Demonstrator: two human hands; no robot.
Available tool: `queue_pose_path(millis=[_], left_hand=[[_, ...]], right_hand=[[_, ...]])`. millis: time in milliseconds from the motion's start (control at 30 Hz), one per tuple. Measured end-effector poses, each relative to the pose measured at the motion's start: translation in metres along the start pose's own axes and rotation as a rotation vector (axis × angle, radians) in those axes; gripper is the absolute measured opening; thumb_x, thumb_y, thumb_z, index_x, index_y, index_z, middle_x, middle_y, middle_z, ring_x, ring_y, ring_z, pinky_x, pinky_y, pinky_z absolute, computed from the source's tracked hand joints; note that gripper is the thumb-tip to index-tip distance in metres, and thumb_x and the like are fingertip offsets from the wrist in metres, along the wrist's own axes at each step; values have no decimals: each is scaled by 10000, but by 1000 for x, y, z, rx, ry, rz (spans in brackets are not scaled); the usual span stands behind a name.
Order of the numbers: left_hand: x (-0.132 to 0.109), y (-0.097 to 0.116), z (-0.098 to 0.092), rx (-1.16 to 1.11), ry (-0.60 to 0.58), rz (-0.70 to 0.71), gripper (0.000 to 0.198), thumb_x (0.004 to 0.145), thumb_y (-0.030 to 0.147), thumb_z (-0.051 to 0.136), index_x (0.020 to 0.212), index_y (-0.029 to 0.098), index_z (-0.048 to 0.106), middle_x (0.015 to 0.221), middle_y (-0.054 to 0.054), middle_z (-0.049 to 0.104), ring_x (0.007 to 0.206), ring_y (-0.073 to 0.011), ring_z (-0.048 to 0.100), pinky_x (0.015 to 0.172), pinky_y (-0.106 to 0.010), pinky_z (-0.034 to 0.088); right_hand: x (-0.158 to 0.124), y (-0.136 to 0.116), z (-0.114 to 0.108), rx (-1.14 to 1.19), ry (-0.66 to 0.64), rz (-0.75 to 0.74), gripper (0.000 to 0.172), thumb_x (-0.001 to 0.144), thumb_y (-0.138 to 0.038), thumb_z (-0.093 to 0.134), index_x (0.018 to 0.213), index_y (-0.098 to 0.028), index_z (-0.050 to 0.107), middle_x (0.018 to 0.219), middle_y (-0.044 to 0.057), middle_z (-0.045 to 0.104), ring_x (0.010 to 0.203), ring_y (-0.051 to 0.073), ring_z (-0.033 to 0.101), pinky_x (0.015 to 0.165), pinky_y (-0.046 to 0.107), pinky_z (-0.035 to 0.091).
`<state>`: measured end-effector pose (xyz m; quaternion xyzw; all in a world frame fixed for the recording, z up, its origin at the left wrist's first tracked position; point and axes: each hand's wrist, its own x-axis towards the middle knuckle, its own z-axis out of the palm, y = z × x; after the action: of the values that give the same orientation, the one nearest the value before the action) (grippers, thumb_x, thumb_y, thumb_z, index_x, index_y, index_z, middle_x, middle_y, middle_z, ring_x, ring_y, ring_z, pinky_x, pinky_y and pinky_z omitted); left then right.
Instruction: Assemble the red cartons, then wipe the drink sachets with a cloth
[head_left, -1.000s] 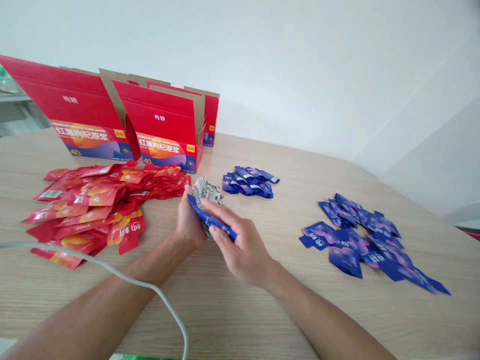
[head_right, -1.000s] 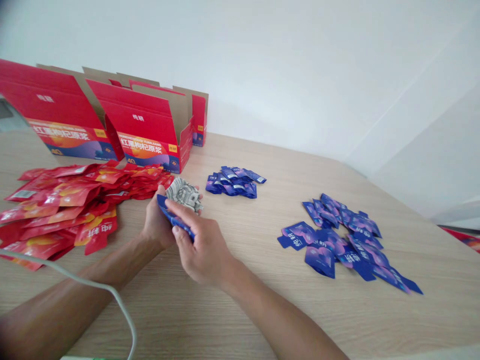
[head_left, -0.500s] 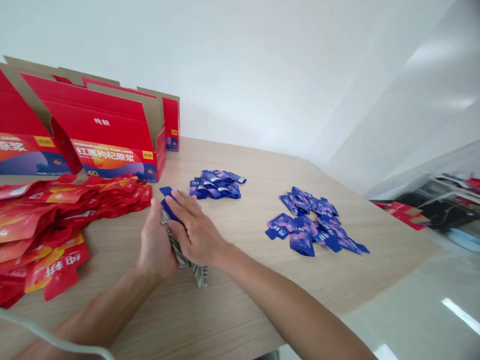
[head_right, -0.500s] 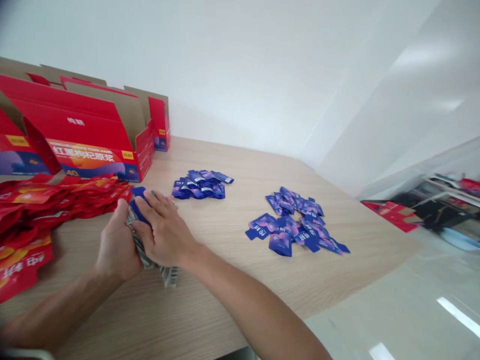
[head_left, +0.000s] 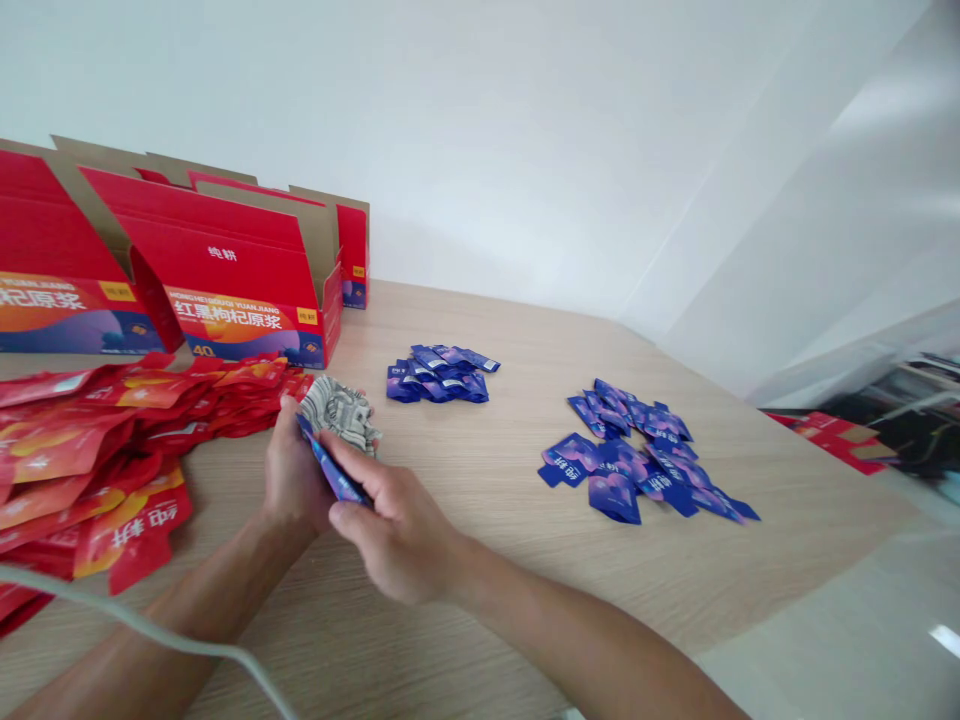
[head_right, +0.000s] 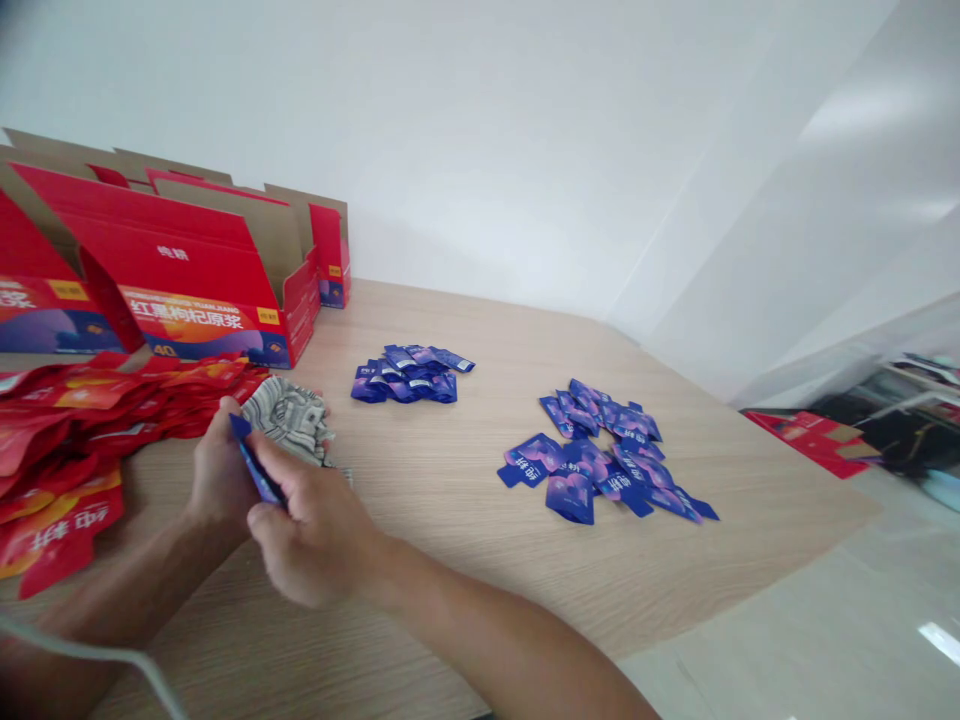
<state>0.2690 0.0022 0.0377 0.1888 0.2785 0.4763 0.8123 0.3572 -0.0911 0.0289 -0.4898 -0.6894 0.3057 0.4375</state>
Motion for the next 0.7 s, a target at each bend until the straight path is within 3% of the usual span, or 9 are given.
queue_pose_path(millis=[100, 167, 233, 333, 433, 500, 567, 633, 700], left_hand=[[-4, -1, 11, -11, 96, 27, 588, 1127, 495, 288, 951, 171, 747, 758, -65, 779, 970, -262, 798, 876, -323, 658], [-7, -6, 14, -51, 114, 33, 543, 1126, 471, 332, 964, 172, 755, 802, -68, 799, 998, -262, 801, 911, -340, 655], [-10, -13, 14, -84, 100, -2, 522, 1123, 460, 363, 980, 155, 763, 836, -86, 807, 1015, -266, 802, 954, -360, 647], [-12, -19, 10, -70, 120, -4, 466, 1115, 442, 421, 993, 148, 762, 847, -76, 807, 986, -247, 803, 967, -352, 641], [-10, -16, 7, -33, 129, -32, 493, 1116, 465, 394, 1038, 148, 764, 844, -67, 805, 938, -244, 807, 918, -361, 657], [-8, -12, 8, -21, 126, -63, 564, 1117, 499, 337, 1085, 135, 767, 849, -86, 807, 905, -262, 809, 869, -388, 672], [-8, -10, 10, -19, 110, -69, 584, 1117, 504, 311, 1153, 139, 765, 878, -99, 816, 880, -278, 811, 827, -417, 681], [-10, -14, 11, -10, 78, -74, 569, 1117, 492, 309, 1225, 158, 758, 913, -106, 824, 849, -284, 811, 785, -433, 686], [-12, -22, 9, 21, 48, -83, 546, 1116, 483, 328, 1276, 167, 744, 933, -113, 825, 798, -275, 806, 737, -421, 686]], right_hand=[[9, 6, -16, 164, 111, -13, 652, 1031, -298, 527, 1673, -273, 419, 1598, -16, 610, 1466, 235, 595, 1233, 442, 503], [14, 13, -18, 48, 255, -79, 649, 1073, -318, 460, 1710, -268, 342, 1658, 0, 543, 1516, 233, 539, 1260, 441, 470], [16, 21, -12, -155, 310, -123, 665, 1090, -300, 411, 1735, -230, 268, 1743, 49, 417, 1621, 236, 383, 1340, 476, 346], [12, 26, 4, -316, 197, -117, 726, 1051, -215, 428, 1740, -133, 213, 1779, 136, 322, 1676, 236, 244, 1374, 495, 265], [5, 22, 7, -279, 87, -78, 695, 1030, -192, 445, 1703, -88, 308, 1720, 180, 428, 1622, 245, 383, 1346, 470, 340], [4, 18, -5, -192, 50, -56, 607, 1035, -246, 478, 1628, -117, 471, 1642, 169, 545, 1552, 263, 500, 1314, 478, 394], [8, 19, -28, -56, 92, -28, 527, 1010, -317, 561, 1516, -178, 609, 1533, 131, 662, 1435, 277, 627, 1233, 488, 496], [18, 29, -56, 87, 211, 17, 470, 962, -369, 646, 1408, -225, 682, 1334, 92, 780, 1213, 267, 758, 1054, 459, 624], [31, 47, -89, 183, 381, 85, 444, 911, -380, 708, 1328, -225, 709, 1046, 52, 825, 938, 229, 802, 840, 379, 669]])
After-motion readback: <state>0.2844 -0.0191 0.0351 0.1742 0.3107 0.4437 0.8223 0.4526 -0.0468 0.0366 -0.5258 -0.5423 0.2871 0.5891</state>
